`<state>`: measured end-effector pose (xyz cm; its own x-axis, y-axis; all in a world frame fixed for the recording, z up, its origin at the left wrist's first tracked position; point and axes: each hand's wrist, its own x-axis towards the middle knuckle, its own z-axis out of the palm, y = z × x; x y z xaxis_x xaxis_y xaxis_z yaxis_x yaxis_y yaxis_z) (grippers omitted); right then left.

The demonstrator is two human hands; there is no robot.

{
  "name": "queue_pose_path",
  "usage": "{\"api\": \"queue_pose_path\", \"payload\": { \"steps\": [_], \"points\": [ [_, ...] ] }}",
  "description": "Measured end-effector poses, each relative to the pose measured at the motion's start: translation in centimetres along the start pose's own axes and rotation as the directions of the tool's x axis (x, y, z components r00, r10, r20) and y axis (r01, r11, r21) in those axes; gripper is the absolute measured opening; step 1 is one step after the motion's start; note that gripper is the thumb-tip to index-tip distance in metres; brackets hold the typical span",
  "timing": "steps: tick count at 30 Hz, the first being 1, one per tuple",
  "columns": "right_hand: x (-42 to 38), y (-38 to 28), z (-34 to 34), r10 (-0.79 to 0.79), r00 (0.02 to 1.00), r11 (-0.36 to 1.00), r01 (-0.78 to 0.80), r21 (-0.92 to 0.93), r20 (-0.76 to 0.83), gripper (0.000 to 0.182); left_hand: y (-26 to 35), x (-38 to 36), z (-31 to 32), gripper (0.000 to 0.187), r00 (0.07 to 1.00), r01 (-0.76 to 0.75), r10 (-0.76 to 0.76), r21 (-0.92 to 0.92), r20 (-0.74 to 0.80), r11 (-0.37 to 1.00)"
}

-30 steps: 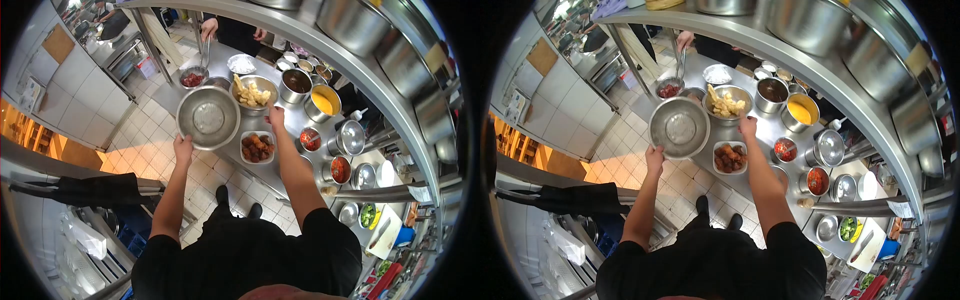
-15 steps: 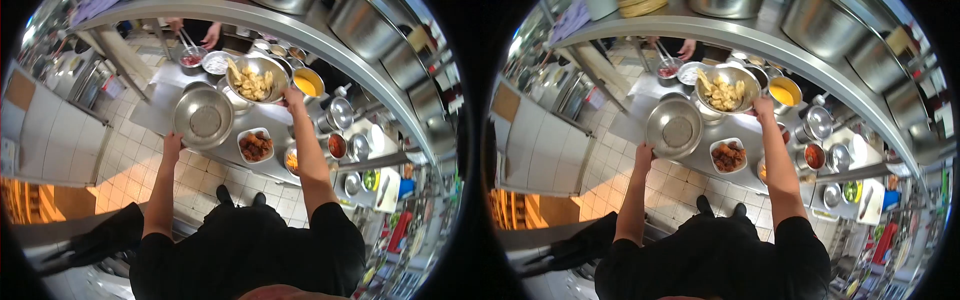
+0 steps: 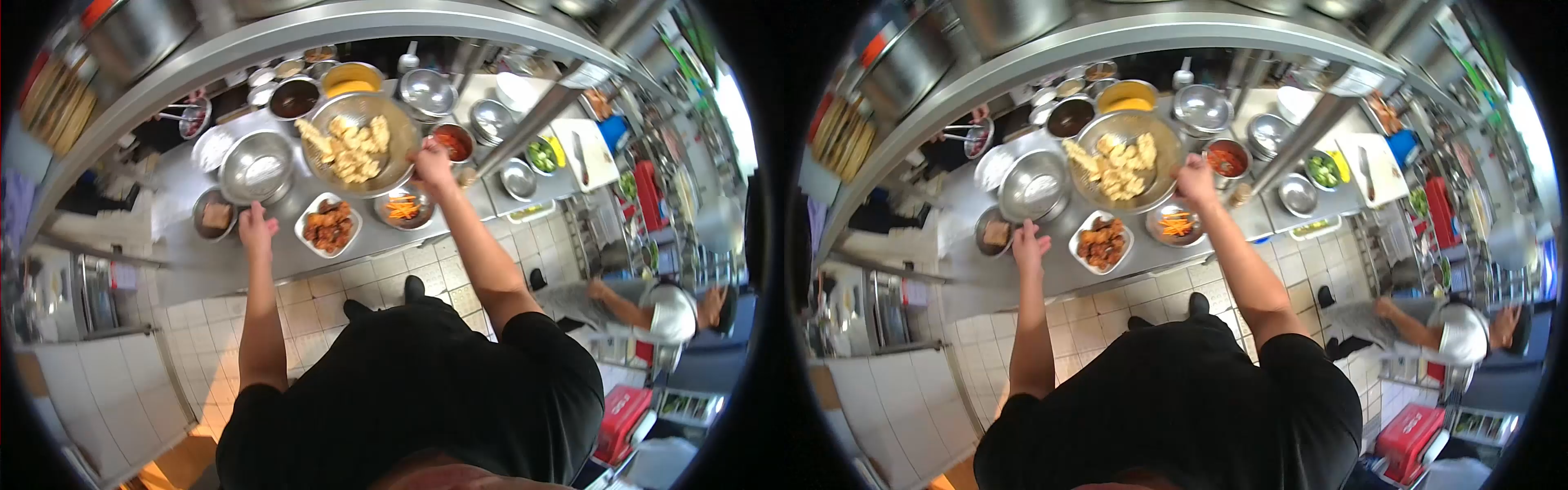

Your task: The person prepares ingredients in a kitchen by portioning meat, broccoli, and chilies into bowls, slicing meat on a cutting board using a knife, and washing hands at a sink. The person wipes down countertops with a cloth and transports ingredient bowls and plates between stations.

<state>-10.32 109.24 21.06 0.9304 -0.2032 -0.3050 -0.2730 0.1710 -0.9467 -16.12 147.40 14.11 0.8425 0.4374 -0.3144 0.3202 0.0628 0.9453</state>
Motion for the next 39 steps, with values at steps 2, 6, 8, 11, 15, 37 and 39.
{"api": "queue_pose_path", "payload": {
  "steps": [2, 6, 8, 11, 15, 37, 39],
  "points": [
    [-0.9, 2.2, -1.2, -0.041, 0.998, 0.996, 0.043, 0.077, -0.037, 0.013, 1.8, -5.6, 4.1, 0.039, 0.944, 0.05, 0.012, -0.179, 0.33, 0.983],
    [-0.7, 7.7, -3.9, -0.039, 0.999, 0.982, 0.044, 0.183, -0.028, 0.013, 2.5, -10.9, 10.5, 0.029, 0.848, 0.219, -0.089, -0.192, 0.523, 0.957],
    [-3.0, 6.3, -5.4, 0.071, 0.997, 0.996, -0.071, 0.054, 0.012, 0.011, 0.4, -11.8, 12.1, 0.024, 0.872, 0.192, -0.104, -0.139, 0.478, 0.971],
    [-3.2, 6.6, -9.6, 0.014, 0.974, 1.0, -0.016, 0.006, 0.224, 0.016, 0.1, -14.4, 15.1, 0.021, 0.901, 0.246, -0.137, -0.224, 0.412, 0.943],
    [-0.5, 3.9, -27.1, 0.09, 0.99, 0.989, -0.102, -0.111, -0.11, 0.034, -2.6, -17.1, 17.0, 0.025, 0.933, 0.266, -0.161, -0.317, 0.321, 0.91],
    [1.0, -5.5, -55.8, 0.059, 0.917, 0.998, -0.061, 0.007, -0.394, 0.014, -6.2, -19.4, 22.1, 0.043, 0.863, 0.399, -0.333, -0.108, 0.381, 0.911],
    [-3.4, -7.5, -52.4, 0.038, 0.933, 0.985, -0.094, -0.141, -0.359, 0.01, -6.5, -19.1, 19.3, 0.044, 0.868, 0.389, -0.326, -0.106, 0.375, 0.915]
  ]
}}
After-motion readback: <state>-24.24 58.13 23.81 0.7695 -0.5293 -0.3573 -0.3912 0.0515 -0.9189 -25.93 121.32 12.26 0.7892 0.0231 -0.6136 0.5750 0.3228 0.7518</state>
